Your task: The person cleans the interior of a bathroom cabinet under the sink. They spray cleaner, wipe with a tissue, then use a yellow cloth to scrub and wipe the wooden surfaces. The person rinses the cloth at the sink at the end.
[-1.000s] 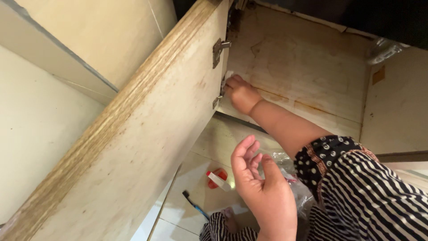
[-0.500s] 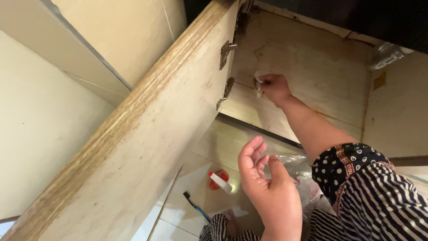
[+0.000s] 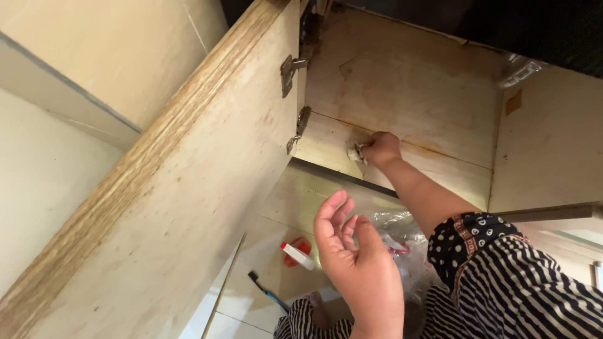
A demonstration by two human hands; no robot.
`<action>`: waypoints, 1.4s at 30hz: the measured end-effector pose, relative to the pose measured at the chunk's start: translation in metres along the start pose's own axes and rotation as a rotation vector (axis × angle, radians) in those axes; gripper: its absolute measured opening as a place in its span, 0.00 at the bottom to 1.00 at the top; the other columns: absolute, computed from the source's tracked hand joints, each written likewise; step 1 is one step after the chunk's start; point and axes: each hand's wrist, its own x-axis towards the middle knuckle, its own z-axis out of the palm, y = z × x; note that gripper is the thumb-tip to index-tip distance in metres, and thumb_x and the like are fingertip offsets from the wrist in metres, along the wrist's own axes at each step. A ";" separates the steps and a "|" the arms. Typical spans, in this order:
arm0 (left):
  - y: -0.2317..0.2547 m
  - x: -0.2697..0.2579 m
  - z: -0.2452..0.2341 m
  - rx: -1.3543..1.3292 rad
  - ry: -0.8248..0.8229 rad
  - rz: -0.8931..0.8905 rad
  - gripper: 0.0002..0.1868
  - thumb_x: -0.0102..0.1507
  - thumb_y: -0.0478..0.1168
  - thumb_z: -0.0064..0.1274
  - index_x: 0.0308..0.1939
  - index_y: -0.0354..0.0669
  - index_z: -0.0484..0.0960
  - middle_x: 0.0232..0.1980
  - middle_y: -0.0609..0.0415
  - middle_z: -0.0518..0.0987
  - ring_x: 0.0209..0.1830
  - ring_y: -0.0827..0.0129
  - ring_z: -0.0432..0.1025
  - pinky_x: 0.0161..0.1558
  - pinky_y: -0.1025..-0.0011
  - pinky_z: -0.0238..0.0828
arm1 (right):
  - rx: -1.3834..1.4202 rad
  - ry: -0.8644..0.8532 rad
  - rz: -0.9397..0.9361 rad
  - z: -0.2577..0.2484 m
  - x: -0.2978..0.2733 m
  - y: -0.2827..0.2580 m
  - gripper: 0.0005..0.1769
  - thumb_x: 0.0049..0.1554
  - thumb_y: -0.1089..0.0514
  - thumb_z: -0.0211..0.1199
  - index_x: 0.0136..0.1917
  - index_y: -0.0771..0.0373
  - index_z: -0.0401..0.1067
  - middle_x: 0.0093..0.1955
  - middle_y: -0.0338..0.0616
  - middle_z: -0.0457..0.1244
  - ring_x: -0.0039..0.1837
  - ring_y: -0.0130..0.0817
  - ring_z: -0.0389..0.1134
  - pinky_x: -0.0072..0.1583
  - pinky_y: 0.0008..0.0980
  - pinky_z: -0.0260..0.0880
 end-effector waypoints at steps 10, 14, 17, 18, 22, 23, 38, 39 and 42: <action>-0.003 -0.001 0.003 -0.016 0.003 -0.033 0.24 0.60 0.22 0.45 0.60 0.37 0.74 0.58 0.47 0.76 0.60 0.68 0.70 0.59 0.70 0.68 | -0.056 0.162 -0.486 0.005 -0.056 -0.023 0.17 0.45 0.52 0.73 0.44 0.67 0.79 0.48 0.61 0.68 0.48 0.58 0.70 0.53 0.47 0.72; -0.001 0.000 0.001 -0.028 0.018 -0.062 0.23 0.60 0.23 0.45 0.60 0.37 0.74 0.59 0.47 0.76 0.60 0.67 0.70 0.57 0.70 0.68 | -0.103 0.164 -0.512 -0.001 -0.050 -0.046 0.12 0.51 0.60 0.64 0.50 0.60 0.81 0.48 0.56 0.69 0.51 0.55 0.70 0.57 0.47 0.71; 0.001 0.003 -0.003 -0.065 0.061 -0.090 0.24 0.59 0.23 0.44 0.60 0.37 0.74 0.60 0.48 0.76 0.61 0.67 0.71 0.57 0.70 0.68 | -0.073 0.180 -0.515 -0.004 -0.036 -0.081 0.07 0.57 0.59 0.67 0.48 0.63 0.79 0.49 0.56 0.70 0.53 0.55 0.69 0.56 0.49 0.69; 0.002 0.005 -0.005 -0.071 0.075 -0.079 0.25 0.59 0.23 0.44 0.60 0.37 0.73 0.62 0.49 0.76 0.61 0.66 0.71 0.57 0.71 0.68 | 0.043 0.264 -0.638 -0.005 -0.031 -0.096 0.10 0.54 0.63 0.66 0.50 0.63 0.79 0.51 0.55 0.70 0.54 0.55 0.69 0.57 0.48 0.70; 0.007 0.010 -0.011 -0.103 0.113 -0.065 0.25 0.58 0.22 0.44 0.60 0.36 0.73 0.63 0.49 0.76 0.61 0.65 0.72 0.56 0.69 0.68 | 0.253 0.304 -0.802 -0.006 -0.016 -0.155 0.13 0.53 0.69 0.65 0.53 0.63 0.79 0.55 0.51 0.70 0.57 0.53 0.69 0.59 0.44 0.72; 0.008 0.010 -0.012 -0.113 0.111 -0.062 0.25 0.58 0.22 0.44 0.60 0.36 0.73 0.63 0.50 0.75 0.60 0.65 0.72 0.56 0.69 0.68 | 0.212 0.269 -0.829 -0.006 -0.019 -0.165 0.13 0.53 0.70 0.65 0.52 0.63 0.79 0.54 0.51 0.70 0.57 0.53 0.69 0.59 0.43 0.72; 0.020 0.012 -0.024 -0.140 0.124 -0.050 0.24 0.58 0.23 0.44 0.59 0.36 0.74 0.61 0.50 0.76 0.60 0.65 0.71 0.58 0.69 0.67 | 0.093 0.297 -0.729 0.013 0.011 -0.160 0.17 0.46 0.73 0.62 0.48 0.64 0.82 0.50 0.52 0.71 0.53 0.52 0.71 0.56 0.42 0.73; 0.021 0.013 -0.025 -0.137 0.123 -0.049 0.24 0.59 0.23 0.44 0.59 0.36 0.74 0.62 0.50 0.76 0.60 0.65 0.71 0.58 0.69 0.67 | 0.165 0.278 -0.569 0.014 0.020 -0.159 0.16 0.47 0.71 0.62 0.48 0.64 0.82 0.49 0.53 0.71 0.51 0.50 0.72 0.54 0.40 0.73; 0.024 0.014 -0.028 -0.132 0.128 -0.060 0.24 0.58 0.23 0.44 0.59 0.36 0.74 0.61 0.50 0.76 0.60 0.65 0.71 0.58 0.69 0.67 | 0.404 0.181 -0.091 0.020 0.028 -0.151 0.12 0.49 0.65 0.68 0.48 0.63 0.81 0.44 0.50 0.72 0.45 0.43 0.73 0.48 0.38 0.73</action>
